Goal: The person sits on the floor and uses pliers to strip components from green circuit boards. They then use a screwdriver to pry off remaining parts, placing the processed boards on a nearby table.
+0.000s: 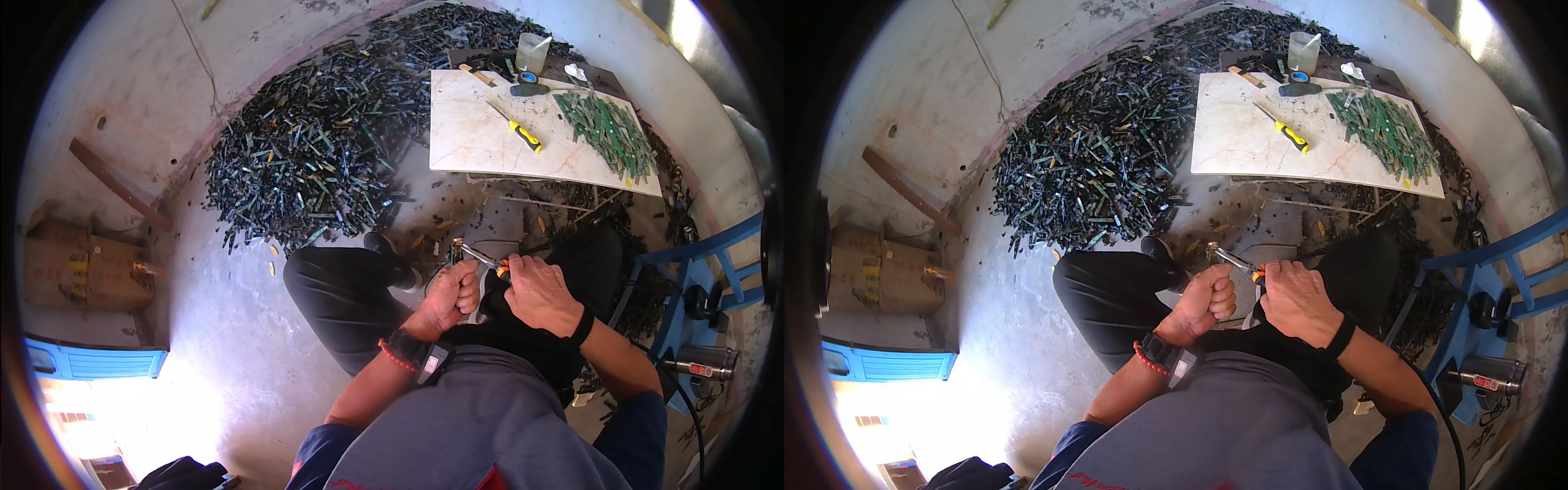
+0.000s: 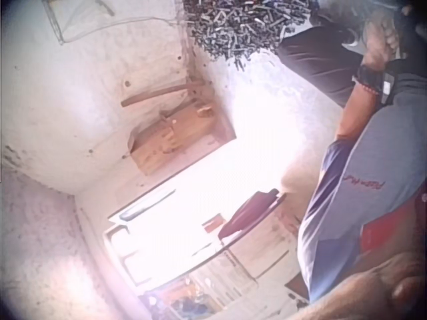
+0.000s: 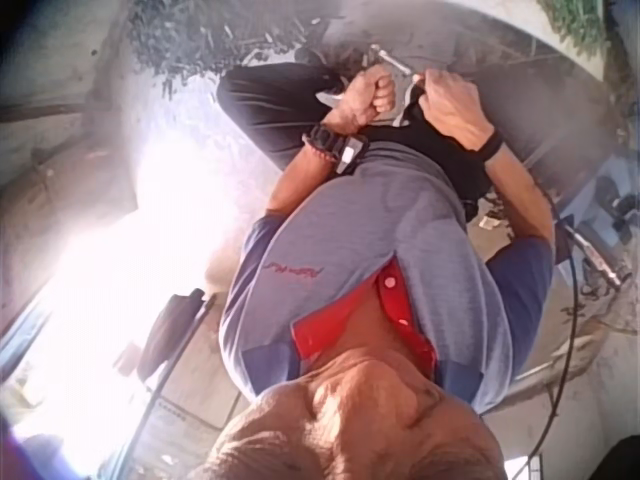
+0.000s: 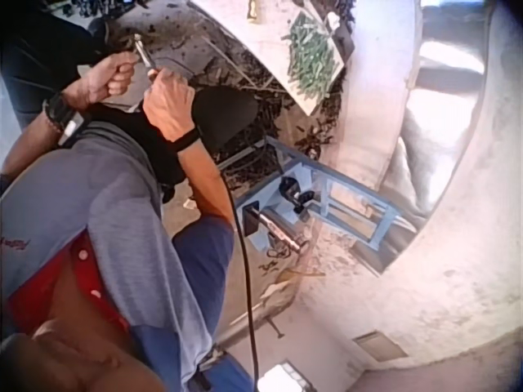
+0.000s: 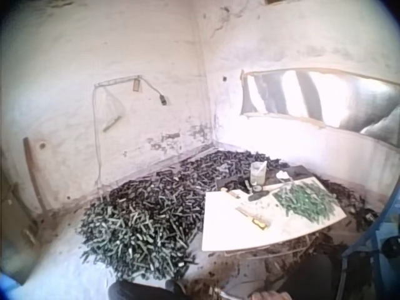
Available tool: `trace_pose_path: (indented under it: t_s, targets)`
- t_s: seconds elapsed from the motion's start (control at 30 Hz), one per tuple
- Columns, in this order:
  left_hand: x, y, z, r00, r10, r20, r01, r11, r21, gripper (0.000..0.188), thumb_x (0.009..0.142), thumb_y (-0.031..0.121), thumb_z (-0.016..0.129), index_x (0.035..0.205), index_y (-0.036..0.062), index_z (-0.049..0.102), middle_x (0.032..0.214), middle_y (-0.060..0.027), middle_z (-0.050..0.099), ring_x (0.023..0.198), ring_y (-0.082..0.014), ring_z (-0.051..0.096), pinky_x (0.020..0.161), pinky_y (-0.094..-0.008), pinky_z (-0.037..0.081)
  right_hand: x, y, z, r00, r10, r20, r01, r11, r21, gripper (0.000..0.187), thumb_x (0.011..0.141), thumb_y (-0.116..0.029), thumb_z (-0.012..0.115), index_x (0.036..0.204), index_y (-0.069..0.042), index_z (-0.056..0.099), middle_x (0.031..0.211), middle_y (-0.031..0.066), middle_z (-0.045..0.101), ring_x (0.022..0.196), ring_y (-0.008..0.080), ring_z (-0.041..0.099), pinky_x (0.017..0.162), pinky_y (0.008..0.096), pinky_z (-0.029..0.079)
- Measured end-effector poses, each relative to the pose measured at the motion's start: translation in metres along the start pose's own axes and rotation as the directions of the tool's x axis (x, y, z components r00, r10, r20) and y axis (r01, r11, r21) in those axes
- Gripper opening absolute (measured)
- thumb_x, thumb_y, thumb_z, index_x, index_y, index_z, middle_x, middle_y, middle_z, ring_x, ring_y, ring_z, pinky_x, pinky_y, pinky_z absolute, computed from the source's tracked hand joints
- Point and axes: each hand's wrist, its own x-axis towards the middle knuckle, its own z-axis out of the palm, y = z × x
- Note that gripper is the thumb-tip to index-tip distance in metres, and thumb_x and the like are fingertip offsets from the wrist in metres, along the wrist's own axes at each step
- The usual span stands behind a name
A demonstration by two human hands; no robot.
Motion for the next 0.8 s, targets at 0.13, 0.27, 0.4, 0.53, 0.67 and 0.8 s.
trace_pose_path:
  t_s: [0.13, 0.27, 0.4, 0.53, 0.67, 0.8]
  targets:
    - [-0.001, -0.001, 0.0, 1.0, 0.006, -0.021, -0.006, 1.0, 0.014, 0.041, 0.095, 0.028, 0.047, 0.059, 0.0164, 0.03, 0.05, 0.0052, 0.023, 0.04, -0.0087, 0.02, 0.04, -0.0264, 0.02, -0.001, -0.002, -0.004, 1.0, -0.011, -0.009, 0.011, 0.999, -0.043, 0.033, 0.076, -0.015, 0.06, 0.1, 0.006, 0.054, 0.09, 0.0182, 0.061, 0.085, 0.0327, 0.06, 0.072, 0.0431, 0.048]
    - [-0.002, -0.002, 0.002, 0.999, 0.018, -0.032, -0.016, 0.999, 0.039, 0.041, 0.095, 0.027, 0.047, 0.059, 0.0163, 0.03, 0.05, 0.0051, 0.023, 0.04, -0.0086, 0.02, 0.04, -0.0263, 0.02, 0.0, -0.002, -0.013, 0.999, -0.012, 0.035, 0.014, 0.998, -0.065, 0.035, 0.076, -0.015, 0.06, 0.102, 0.006, 0.054, 0.091, 0.0187, 0.061, 0.088, 0.0316, 0.06, 0.071, 0.0425, 0.048]
    - [-0.002, -0.002, 0.003, 0.999, 0.005, -0.049, -0.002, 0.999, 0.045, 0.041, 0.095, 0.027, 0.048, 0.059, 0.0161, 0.03, 0.05, 0.0051, 0.024, 0.041, -0.0084, 0.02, 0.04, -0.0263, 0.019, -0.003, -0.002, -0.012, 0.999, -0.041, -0.024, 0.038, 0.994, -0.099, 0.034, 0.075, -0.015, 0.061, 0.101, 0.006, 0.054, 0.091, 0.0175, 0.06, 0.087, 0.0307, 0.06, 0.069, 0.0411, 0.048]
    - [0.0, -0.005, -0.003, 1.0, 0.011, -0.029, -0.01, 0.999, 0.045, 0.041, 0.094, 0.026, 0.048, 0.059, 0.0161, 0.03, 0.05, 0.0051, 0.024, 0.041, -0.0083, 0.02, 0.04, -0.0263, 0.019, -0.005, -0.005, -0.012, 1.0, -0.026, -0.003, 0.026, 0.995, -0.099, 0.041, 0.076, -0.014, 0.061, 0.11, 0.006, 0.049, 0.095, 0.0172, 0.058, 0.091, 0.0313, 0.057, 0.073, 0.042, 0.047]
    - [0.0, -0.005, -0.001, 1.0, 0.006, -0.021, -0.005, 0.999, 0.05, 0.04, 0.094, 0.025, 0.048, 0.059, 0.0161, 0.031, 0.051, 0.0052, 0.024, 0.041, -0.0082, 0.02, 0.04, -0.0261, 0.018, -0.005, -0.007, -0.013, 1.0, -0.002, 0.023, 0.004, 0.994, -0.113, 0.045, 0.075, -0.014, 0.061, 0.113, 0.006, 0.047, 0.097, 0.0176, 0.057, 0.094, 0.0317, 0.056, 0.073, 0.0426, 0.046]
    - [0.0, -0.004, -0.001, 0.999, 0.011, -0.038, -0.009, 0.999, 0.043, 0.04, 0.094, 0.026, 0.049, 0.06, 0.016, 0.031, 0.051, 0.0053, 0.024, 0.042, -0.008, 0.02, 0.041, -0.0259, 0.018, -0.008, -0.004, -0.012, 0.995, -0.049, -0.082, 0.037, 0.988, -0.15, 0.037, 0.073, -0.015, 0.062, 0.103, 0.007, 0.054, 0.09, 0.0166, 0.059, 0.086, 0.0288, 0.059, 0.068, 0.0378, 0.049]
